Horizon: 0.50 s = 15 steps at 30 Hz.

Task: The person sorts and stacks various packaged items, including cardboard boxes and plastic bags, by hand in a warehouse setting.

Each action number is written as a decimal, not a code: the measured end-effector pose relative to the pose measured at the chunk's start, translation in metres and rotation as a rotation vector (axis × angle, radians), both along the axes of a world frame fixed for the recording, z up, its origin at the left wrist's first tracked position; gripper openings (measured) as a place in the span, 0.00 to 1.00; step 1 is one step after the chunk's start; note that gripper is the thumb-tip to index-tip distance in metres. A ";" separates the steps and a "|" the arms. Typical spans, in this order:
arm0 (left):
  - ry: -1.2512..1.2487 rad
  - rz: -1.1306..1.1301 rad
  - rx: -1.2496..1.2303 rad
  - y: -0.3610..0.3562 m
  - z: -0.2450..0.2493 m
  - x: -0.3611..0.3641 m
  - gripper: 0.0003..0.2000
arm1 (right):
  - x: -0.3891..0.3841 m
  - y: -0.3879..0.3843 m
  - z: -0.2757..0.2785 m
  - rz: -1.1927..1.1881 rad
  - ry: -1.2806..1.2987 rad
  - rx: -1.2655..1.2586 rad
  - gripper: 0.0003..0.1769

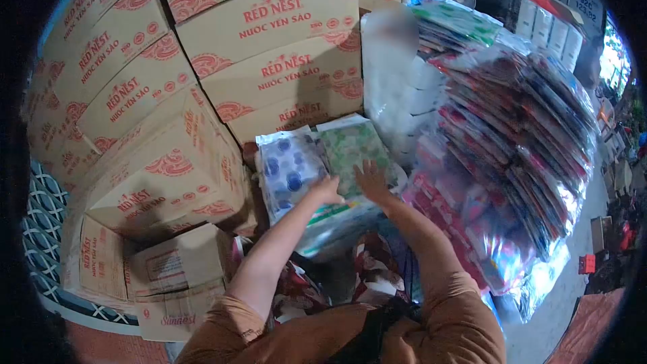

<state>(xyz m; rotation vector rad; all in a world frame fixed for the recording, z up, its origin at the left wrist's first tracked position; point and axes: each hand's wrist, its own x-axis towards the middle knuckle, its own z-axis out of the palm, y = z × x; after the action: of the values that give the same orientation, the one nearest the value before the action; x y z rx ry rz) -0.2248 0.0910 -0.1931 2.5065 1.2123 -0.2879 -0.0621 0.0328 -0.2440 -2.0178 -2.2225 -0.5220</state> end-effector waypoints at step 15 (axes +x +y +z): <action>-0.064 0.023 0.120 -0.028 -0.005 -0.004 0.40 | 0.019 0.021 -0.023 0.071 -0.024 -0.322 0.20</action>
<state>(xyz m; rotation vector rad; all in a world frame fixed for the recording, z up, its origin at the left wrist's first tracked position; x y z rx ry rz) -0.2293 0.0634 -0.1981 2.5798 1.2663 -0.1314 -0.0427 0.0541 -0.2673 -2.0694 -2.5198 -0.1910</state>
